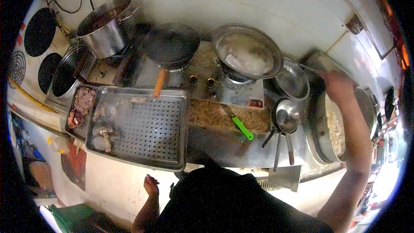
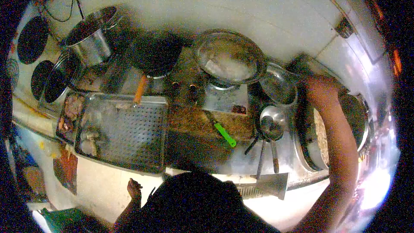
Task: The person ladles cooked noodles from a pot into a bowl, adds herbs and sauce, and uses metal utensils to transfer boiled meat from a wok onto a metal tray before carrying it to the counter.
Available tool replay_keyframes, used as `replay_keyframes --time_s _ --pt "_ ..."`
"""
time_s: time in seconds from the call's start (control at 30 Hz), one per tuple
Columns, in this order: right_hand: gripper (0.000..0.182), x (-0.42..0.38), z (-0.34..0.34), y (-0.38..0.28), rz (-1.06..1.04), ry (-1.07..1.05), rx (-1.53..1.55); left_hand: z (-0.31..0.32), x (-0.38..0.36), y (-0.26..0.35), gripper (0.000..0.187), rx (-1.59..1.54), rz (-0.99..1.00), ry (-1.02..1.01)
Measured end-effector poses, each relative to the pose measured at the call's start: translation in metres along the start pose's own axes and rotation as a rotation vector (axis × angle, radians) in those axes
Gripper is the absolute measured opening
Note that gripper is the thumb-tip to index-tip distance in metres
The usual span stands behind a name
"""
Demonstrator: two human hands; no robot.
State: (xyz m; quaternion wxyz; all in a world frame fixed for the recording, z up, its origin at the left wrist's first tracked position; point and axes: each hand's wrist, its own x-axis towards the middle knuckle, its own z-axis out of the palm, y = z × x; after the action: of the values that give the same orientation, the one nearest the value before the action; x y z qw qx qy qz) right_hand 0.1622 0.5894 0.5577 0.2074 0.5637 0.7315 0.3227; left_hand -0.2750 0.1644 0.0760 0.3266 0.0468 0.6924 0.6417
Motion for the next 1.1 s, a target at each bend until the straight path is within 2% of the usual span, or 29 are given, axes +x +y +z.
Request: replay_keyframes --time_s 0.07,0.17,0.3,0.4,0.47,0.57,0.7,0.8,0.97,1.03,1.1 --pt "0.038 0.015 0.01 -0.009 -0.043 -0.034 0.097 -0.002 -0.002 -0.005 0.04 0.102 0.002 0.028" --pt "0.039 0.018 -0.012 -0.015 -0.085 -0.009 0.157 -0.011 -0.006 -0.006 0.041 0.234 0.003 0.054" --pt "0.036 0.007 -0.057 -0.007 -0.071 -0.011 0.115 -0.027 -0.009 -0.015 0.038 0.249 -0.001 0.057" --pt "0.03 -0.005 -0.09 -0.013 -0.104 0.076 0.013 -0.033 -0.011 -0.02 0.035 0.216 -0.027 0.071" --pt "0.023 0.002 -0.092 -0.016 -0.242 0.135 0.218 -0.033 -0.007 -0.02 0.034 0.22 -0.04 0.077" --pt "0.02 0.022 -0.069 -0.026 -0.151 0.046 0.09 -0.028 -0.004 -0.019 0.033 0.191 -0.049 0.078" --pt "0.018 0.031 -0.056 -0.037 -0.2 0.096 0.04 -0.023 -0.002 -0.016 0.033 0.139 -0.018 0.01" --pt "0.018 0.03 -0.058 -0.058 -0.222 0.027 -0.001 -0.02 -0.003 -0.018 0.033 0.127 -0.035 0.021" --pt "0.02 0.038 -0.007 -0.077 -0.223 -0.079 0.195 -0.032 -0.004 -0.03 0.034 0.252 -0.042 0.083" --pt "0.021 0.045 0.043 -0.067 -0.231 -0.115 0.308 -0.037 -0.009 -0.029 0.034 0.383 -0.063 0.117" --pt "0.024 0.044 0.082 -0.062 -0.238 -0.151 0.418 -0.045 -0.01 -0.034 0.034 0.382 -0.072 0.127"
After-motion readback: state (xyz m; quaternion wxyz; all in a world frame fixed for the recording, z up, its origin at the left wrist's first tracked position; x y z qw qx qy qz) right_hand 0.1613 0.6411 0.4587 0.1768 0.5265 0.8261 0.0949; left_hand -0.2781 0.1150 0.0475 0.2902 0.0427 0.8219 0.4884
